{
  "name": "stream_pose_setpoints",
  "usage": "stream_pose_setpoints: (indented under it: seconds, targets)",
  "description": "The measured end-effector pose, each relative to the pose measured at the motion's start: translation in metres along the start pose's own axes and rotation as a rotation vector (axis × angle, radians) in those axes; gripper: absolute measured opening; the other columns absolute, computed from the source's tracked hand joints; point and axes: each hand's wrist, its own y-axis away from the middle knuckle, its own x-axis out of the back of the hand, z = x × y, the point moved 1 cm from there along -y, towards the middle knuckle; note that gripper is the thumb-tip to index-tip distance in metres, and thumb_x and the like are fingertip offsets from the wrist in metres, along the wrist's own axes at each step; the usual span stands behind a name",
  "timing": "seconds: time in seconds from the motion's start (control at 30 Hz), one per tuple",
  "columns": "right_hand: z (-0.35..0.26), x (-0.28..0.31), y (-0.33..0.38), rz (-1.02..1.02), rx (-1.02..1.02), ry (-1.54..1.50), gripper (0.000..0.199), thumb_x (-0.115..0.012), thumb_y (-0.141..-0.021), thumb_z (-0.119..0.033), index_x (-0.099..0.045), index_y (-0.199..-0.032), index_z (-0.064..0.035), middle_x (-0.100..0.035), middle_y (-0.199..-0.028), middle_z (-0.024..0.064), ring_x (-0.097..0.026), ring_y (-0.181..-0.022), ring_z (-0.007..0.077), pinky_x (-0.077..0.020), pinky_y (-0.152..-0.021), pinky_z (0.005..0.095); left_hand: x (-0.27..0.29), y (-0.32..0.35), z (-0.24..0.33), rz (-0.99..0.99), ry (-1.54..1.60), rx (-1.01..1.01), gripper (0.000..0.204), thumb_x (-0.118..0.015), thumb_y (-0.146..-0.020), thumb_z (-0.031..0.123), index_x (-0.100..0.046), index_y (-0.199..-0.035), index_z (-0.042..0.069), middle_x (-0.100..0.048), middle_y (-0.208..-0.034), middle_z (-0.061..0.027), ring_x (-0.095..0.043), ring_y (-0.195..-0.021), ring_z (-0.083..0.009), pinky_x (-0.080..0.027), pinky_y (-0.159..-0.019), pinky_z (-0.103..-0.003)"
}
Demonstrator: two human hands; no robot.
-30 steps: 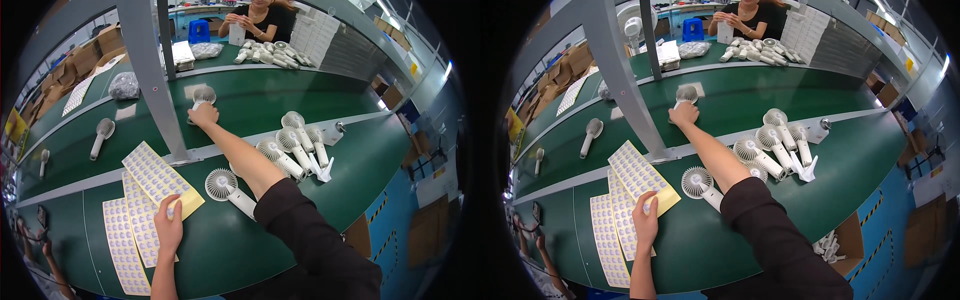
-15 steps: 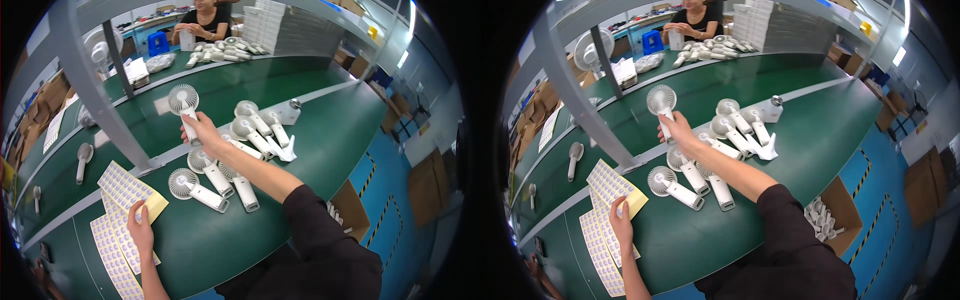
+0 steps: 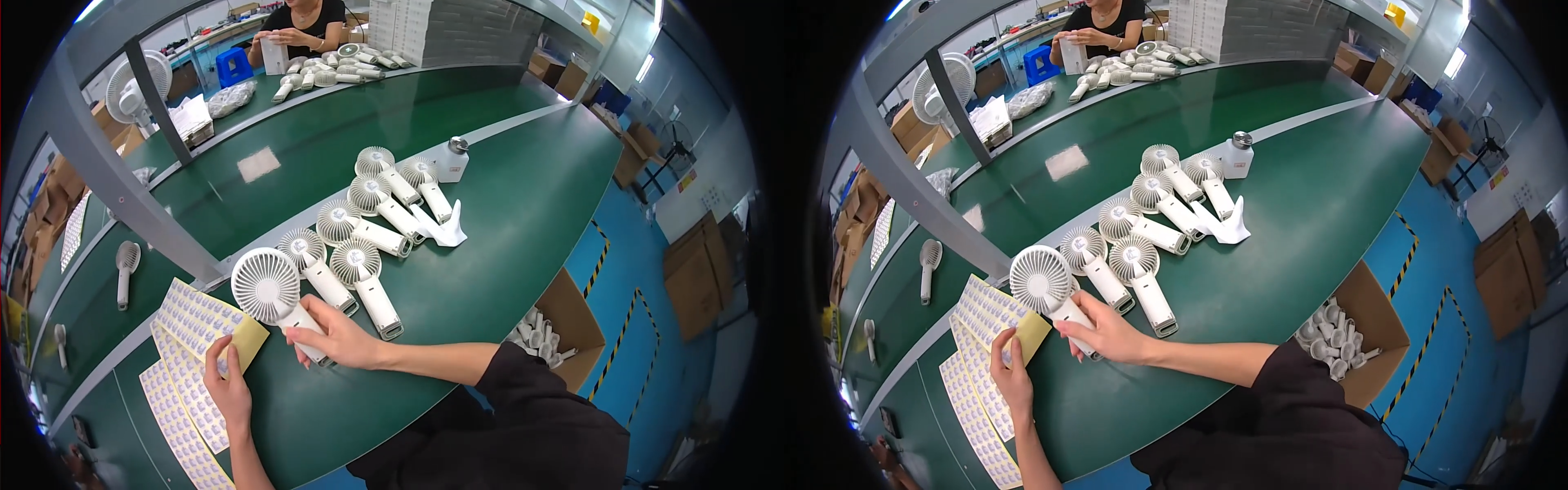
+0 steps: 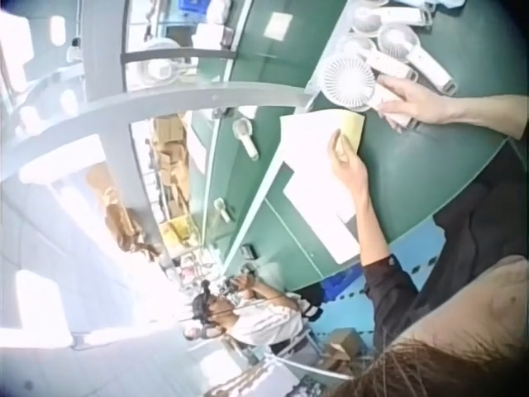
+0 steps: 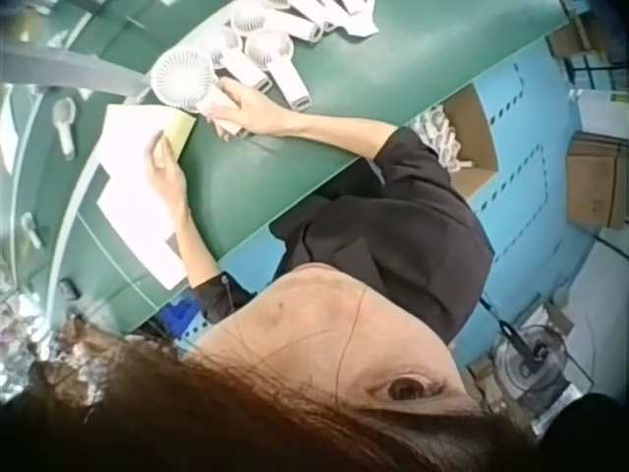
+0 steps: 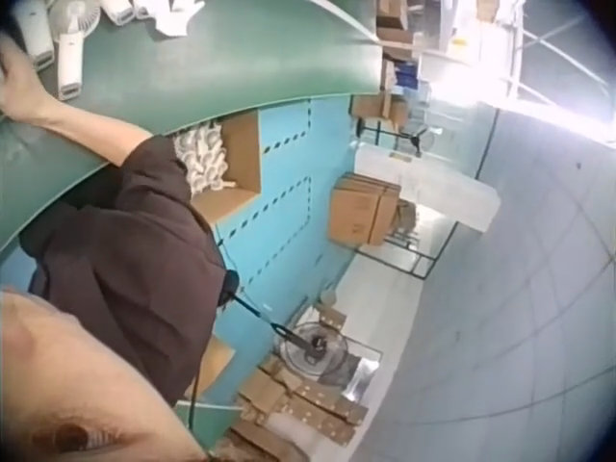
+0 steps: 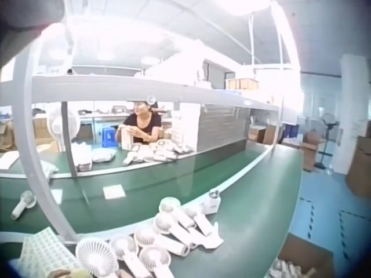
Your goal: The person is applying small circular labels to the center of white handheld fans on an assembly line.
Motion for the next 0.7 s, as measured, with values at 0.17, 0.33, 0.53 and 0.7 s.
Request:
stream_pose_setpoints:
  seconds: [0.17, 0.33, 0.53, 0.7]
  targets:
    - [0.0029, -0.0023, 0.0009, 0.007, -0.017, -0.016, 0.027, -0.056, -0.102, -0.02, -0.044, -0.119, -0.0017, -0.059, -0.098, 0.0066, -0.064, -0.076, 0.0124, -0.0544, -0.067, 0.0305, 0.0011, 0.0004, -0.002, -0.014, -0.013, 0.011, 0.023, -0.057, -0.1, 0.013, -0.064, -0.114, -0.004, -0.068, -0.111, -0.0131, -0.061, -0.109, -0.0232, -0.042, -0.1, -0.034]
    - [0.0038, -0.0002, 0.0012, 0.012, -0.027, -0.04, 0.028, -0.056, -0.102, -0.019, -0.044, -0.12, -0.0017, -0.059, -0.098, 0.0066, -0.064, -0.076, 0.0124, -0.054, -0.068, 0.0304, -0.0008, -0.0006, 0.0011, -0.017, -0.018, 0.025, 0.022, -0.057, -0.099, 0.012, -0.064, -0.113, -0.004, -0.068, -0.111, -0.0128, -0.061, -0.108, -0.0231, -0.042, -0.1, -0.034]
    - [0.0009, -0.0058, 0.0009, 0.006, -0.024, -0.019, 0.029, -0.056, -0.102, -0.019, -0.043, -0.121, -0.002, -0.059, -0.098, 0.0066, -0.063, -0.076, 0.0123, -0.0538, -0.067, 0.0302, 0.0015, -0.0007, 0.0025, -0.022, -0.025, -0.01, 0.02, -0.057, -0.098, 0.009, -0.065, -0.112, -0.004, -0.07, -0.107, -0.0137, -0.064, -0.104, -0.0226, -0.045, -0.096, -0.033]
    - [-0.0006, -0.0029, 0.0039, 0.015, -0.035, -0.031, 0.029, -0.057, -0.102, -0.018, -0.043, -0.121, -0.0021, -0.059, -0.098, 0.0065, -0.063, -0.076, 0.0121, -0.0538, -0.067, 0.0303, -0.0015, 0.0, 0.0057, -0.034, -0.037, -0.011, 0.02, -0.057, -0.098, 0.008, -0.065, -0.112, -0.004, -0.07, -0.106, -0.0134, -0.064, -0.102, -0.0222, -0.046, -0.095, -0.033]
